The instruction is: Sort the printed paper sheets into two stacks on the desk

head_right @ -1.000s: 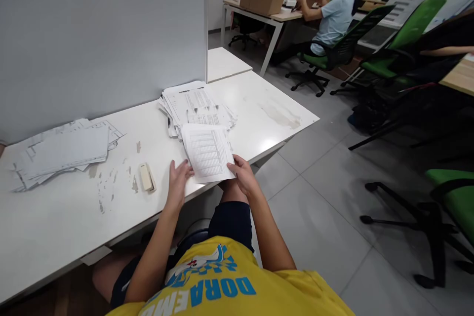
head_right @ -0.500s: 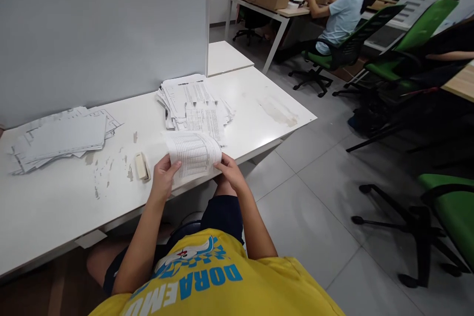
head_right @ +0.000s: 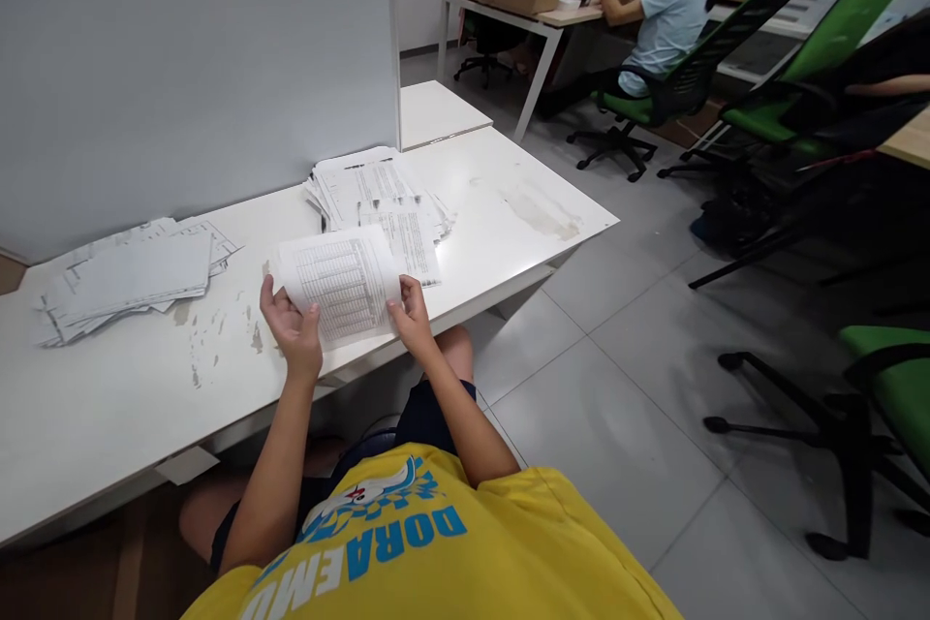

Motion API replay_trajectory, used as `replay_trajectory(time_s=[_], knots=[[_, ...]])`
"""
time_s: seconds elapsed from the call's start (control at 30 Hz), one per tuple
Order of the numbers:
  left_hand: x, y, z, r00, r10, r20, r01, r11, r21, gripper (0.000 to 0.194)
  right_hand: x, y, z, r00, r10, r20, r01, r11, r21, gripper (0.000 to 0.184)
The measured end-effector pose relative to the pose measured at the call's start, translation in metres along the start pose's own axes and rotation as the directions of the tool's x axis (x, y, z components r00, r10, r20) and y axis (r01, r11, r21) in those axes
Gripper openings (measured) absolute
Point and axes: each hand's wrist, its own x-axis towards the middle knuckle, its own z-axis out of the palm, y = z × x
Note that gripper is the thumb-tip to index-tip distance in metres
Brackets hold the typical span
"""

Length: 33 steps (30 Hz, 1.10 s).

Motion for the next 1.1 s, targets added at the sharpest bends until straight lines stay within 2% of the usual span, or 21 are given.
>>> replay_trajectory(time_s=[0.13, 0.2, 0.27, 0.37, 0.43, 0.53, 0.67, 0.73, 0.8, 0.87, 0.97, 1.03, 1.1], knots=[[-0.004, -0.001, 0.002, 0.991, 0.049, -0.126, -0.038, 0.995, 0.088, 0.077, -0.004, 0.0, 0.01, 0.996, -0.034, -0.076, 0.033, 0.999, -0.015, 0.044], [-0.006, -0.003, 0.003, 0.966, 0.097, -0.238, -0.061, 0.986, 0.157, 0.079, -0.006, -0.002, 0.011, 0.991, -0.079, -0.108, 0.075, 0.996, -0.038, 0.046], [-0.009, -0.005, 0.004, 0.945, 0.133, -0.3, -0.073, 0.976, 0.204, 0.079, -0.006, -0.002, 0.011, 0.99, -0.109, -0.088, 0.105, 0.994, -0.042, 0.051], [-0.012, -0.007, 0.007, 0.961, 0.121, -0.251, -0.078, 0.982, 0.174, 0.073, -0.004, -0.002, 0.01, 0.992, -0.126, -0.007, 0.126, 0.992, -0.023, 0.063], [-0.013, -0.008, 0.008, 0.97, 0.107, -0.216, -0.08, 0.988, 0.129, 0.064, -0.004, -0.003, 0.01, 0.991, -0.124, 0.043, 0.125, 0.992, -0.033, 0.064], [-0.017, -0.008, 0.005, 0.968, 0.07, -0.242, -0.043, 0.992, 0.117, 0.051, -0.008, -0.008, 0.005, 0.994, -0.061, 0.092, 0.072, 0.991, -0.115, 0.051], [-0.024, 0.004, -0.014, 0.963, -0.009, -0.271, 0.08, 0.965, 0.25, 0.039, -0.021, -0.025, -0.013, 0.984, 0.042, 0.17, -0.006, 0.979, -0.204, 0.03], [-0.025, 0.015, -0.027, 0.98, -0.058, -0.189, 0.116, 0.944, 0.308, 0.035, -0.03, -0.035, -0.024, 0.945, 0.121, 0.303, -0.052, 0.973, -0.227, 0.021], [-0.026, 0.025, -0.038, 0.988, -0.14, -0.058, 0.151, 0.923, 0.353, 0.033, -0.041, -0.043, -0.032, 0.862, 0.239, 0.447, -0.155, 0.964, -0.217, 0.017], [-0.027, 0.032, -0.048, 0.967, -0.244, 0.072, 0.196, 0.894, 0.403, 0.034, -0.055, -0.046, -0.033, 0.759, 0.357, 0.544, -0.317, 0.933, -0.17, 0.019], [-0.032, 0.033, -0.061, 0.904, -0.365, 0.224, 0.219, 0.843, 0.492, 0.034, -0.081, -0.044, -0.023, 0.635, 0.492, 0.595, -0.571, 0.818, -0.066, 0.022], [-0.033, 0.03, -0.07, 0.862, -0.403, 0.307, 0.181, 0.812, 0.555, 0.032, -0.097, -0.04, -0.014, 0.597, 0.544, 0.59, -0.668, 0.744, -0.01, 0.025], [-0.03, 0.027, -0.08, 0.854, -0.398, 0.334, 0.126, 0.782, 0.61, 0.032, -0.108, -0.034, -0.005, 0.623, 0.573, 0.533, -0.697, 0.715, 0.045, 0.024]])
